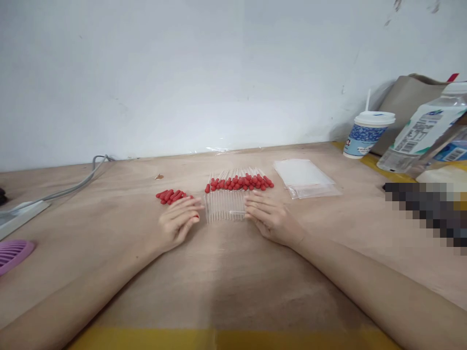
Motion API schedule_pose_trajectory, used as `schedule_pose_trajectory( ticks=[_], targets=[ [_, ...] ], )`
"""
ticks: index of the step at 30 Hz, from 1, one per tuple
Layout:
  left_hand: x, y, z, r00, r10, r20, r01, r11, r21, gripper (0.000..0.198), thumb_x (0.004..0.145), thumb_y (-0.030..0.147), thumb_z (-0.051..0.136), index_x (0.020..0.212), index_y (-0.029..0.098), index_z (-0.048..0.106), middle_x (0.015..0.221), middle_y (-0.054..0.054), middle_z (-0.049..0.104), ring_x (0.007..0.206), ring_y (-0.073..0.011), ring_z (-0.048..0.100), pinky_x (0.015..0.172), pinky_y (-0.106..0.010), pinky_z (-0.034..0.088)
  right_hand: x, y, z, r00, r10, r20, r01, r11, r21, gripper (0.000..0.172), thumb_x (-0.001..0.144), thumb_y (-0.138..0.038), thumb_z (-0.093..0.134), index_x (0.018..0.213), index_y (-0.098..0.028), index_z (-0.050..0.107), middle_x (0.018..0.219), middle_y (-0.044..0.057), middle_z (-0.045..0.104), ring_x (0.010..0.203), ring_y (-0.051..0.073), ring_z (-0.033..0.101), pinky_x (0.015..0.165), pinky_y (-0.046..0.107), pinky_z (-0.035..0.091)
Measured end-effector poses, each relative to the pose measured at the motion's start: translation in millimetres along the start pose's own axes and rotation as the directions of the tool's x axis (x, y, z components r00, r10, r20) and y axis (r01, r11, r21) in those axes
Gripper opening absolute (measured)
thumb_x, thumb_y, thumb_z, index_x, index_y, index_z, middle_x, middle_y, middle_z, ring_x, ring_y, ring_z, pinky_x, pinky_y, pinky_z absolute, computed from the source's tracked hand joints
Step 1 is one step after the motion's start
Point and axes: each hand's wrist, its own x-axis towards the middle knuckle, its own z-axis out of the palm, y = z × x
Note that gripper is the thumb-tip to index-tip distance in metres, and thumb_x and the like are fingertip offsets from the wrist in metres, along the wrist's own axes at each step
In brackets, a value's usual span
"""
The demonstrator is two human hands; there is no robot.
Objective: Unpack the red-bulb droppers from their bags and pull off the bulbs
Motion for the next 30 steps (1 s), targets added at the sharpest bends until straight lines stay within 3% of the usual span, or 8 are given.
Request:
schedule_pose_trajectory(
  ticks=[3, 5, 8, 11, 16, 22, 27, 30],
  targets=[
    [2.4, -26.9, -16.5, 0.943, -0.304, -0.137, 0.316, 0.945, 0.080, 0.017, 0.084, 0.027, 0.050, 0.085, 0.019, 0.065, 0.095, -0.006, 0.062, 0.094, -0.0187, 0.058, 0.085, -0.034, 0.046, -2.0, 7.2, 0.7, 0.987, 0.162, -0.022, -0.163, 0.982, -0.096, 0.012, 0.080, -0.020, 0.056, 0.089, -0.019, 0.064, 0.078, 0.003, 0.066, 0.077, 0.016, 0.059, 0.076, 0.035, 0.048],
    [3.5, -50.7, -30.8, 0.822, -0.537, -0.189, 0.560, 0.822, 0.102, 0.026, 0.084, 0.035, 0.046, 0.090, 0.020, 0.066, 0.086, -0.006, 0.060, 0.086, -0.0191, 0.057, 0.077, -0.033, 0.047, -2.5, 10.1, 4.3, 0.968, 0.252, -0.024, -0.252, 0.955, -0.159, 0.013, 0.081, -0.023, 0.055, 0.089, -0.020, 0.065, 0.069, 0.002, 0.063, 0.071, 0.016, 0.056, 0.069, 0.034, 0.045],
    [-2.6, -88.2, -48.8, 0.610, -0.783, -0.119, 0.792, 0.601, 0.106, 0.032, 0.081, 0.036, 0.045, 0.096, 0.018, 0.066, 0.080, -0.005, 0.061, 0.078, -0.0198, 0.057, 0.073, -0.033, 0.046, -3.1, 13.1, 10.4, 0.929, 0.367, -0.048, -0.369, 0.916, -0.156, 0.020, 0.083, -0.022, 0.050, 0.096, -0.017, 0.065, 0.072, 0.005, 0.063, 0.070, 0.017, 0.055, 0.067, 0.032, 0.045],
    [-16.0, -115.7, -52.8, 0.511, -0.860, 0.002, 0.859, 0.511, -0.021, 0.035, 0.077, 0.036, 0.047, 0.101, 0.016, 0.063, 0.089, -0.006, 0.065, 0.079, -0.0190, 0.059, 0.072, -0.030, 0.047, -3.1, 14.6, 14.3, 0.900, 0.429, -0.083, -0.436, 0.892, -0.116, 0.024, 0.084, -0.021, 0.046, 0.097, -0.015, 0.064, 0.071, 0.006, 0.062, 0.067, 0.017, 0.054, 0.065, 0.030, 0.046],
    [-26.2, -126.1, -39.6, 0.506, -0.863, -0.007, 0.852, 0.501, -0.151, 0.035, 0.067, 0.039, 0.059, 0.092, 0.014, 0.061, 0.091, -0.008, 0.065, 0.073, -0.0164, 0.060, 0.068, -0.028, 0.047, -1.9, 15.0, 18.1, 0.877, 0.472, -0.084, -0.479, 0.872, -0.103, 0.024, 0.084, -0.022, 0.045, 0.097, -0.016, 0.064, 0.076, 0.008, 0.063, 0.071, 0.019, 0.057, 0.065, 0.031, 0.048],
    [-21.7, -118.3, -35.8, 0.520, -0.853, 0.035, 0.852, 0.516, -0.090, 0.033, 0.068, 0.046, 0.057, 0.079, 0.015, 0.061, 0.076, -0.005, 0.065, 0.067, -0.0168, 0.060, 0.064, -0.027, 0.047, 0.6, 16.2, 20.4, 0.889, 0.456, -0.053, -0.459, 0.881, -0.116, 0.022, 0.083, -0.020, 0.044, 0.089, -0.017, 0.065, 0.074, 0.007, 0.064, 0.068, 0.017, 0.057, 0.064, 0.030, 0.047],
    [-17.8, -109.9, -38.5, 0.496, -0.863, -0.093, 0.868, 0.497, 0.009, 0.035, 0.075, 0.047, 0.049, 0.085, 0.017, 0.063, 0.081, -0.004, 0.066, 0.068, -0.0167, 0.058, 0.065, -0.026, 0.044, 2.5, 15.6, 21.6, 0.898, 0.440, 0.001, -0.435, 0.889, -0.142, 0.021, 0.082, -0.020, 0.044, 0.086, -0.016, 0.065, 0.071, 0.006, 0.063, 0.066, 0.017, 0.056, 0.063, 0.029, 0.046],
    [-7.9, -94.6, -39.8, 0.564, -0.805, -0.186, 0.826, 0.552, 0.113, 0.032, 0.077, 0.045, 0.047, 0.084, 0.018, 0.063, 0.087, -0.004, 0.065, 0.067, -0.0160, 0.054, 0.063, -0.026, 0.042, 4.2, 14.4, 22.7, 0.912, 0.410, 0.029, -0.404, 0.906, -0.127, 0.019, 0.081, -0.022, 0.047, 0.085, -0.014, 0.064, 0.072, 0.007, 0.062, 0.067, 0.017, 0.055, 0.065, 0.030, 0.046]
  ],
)
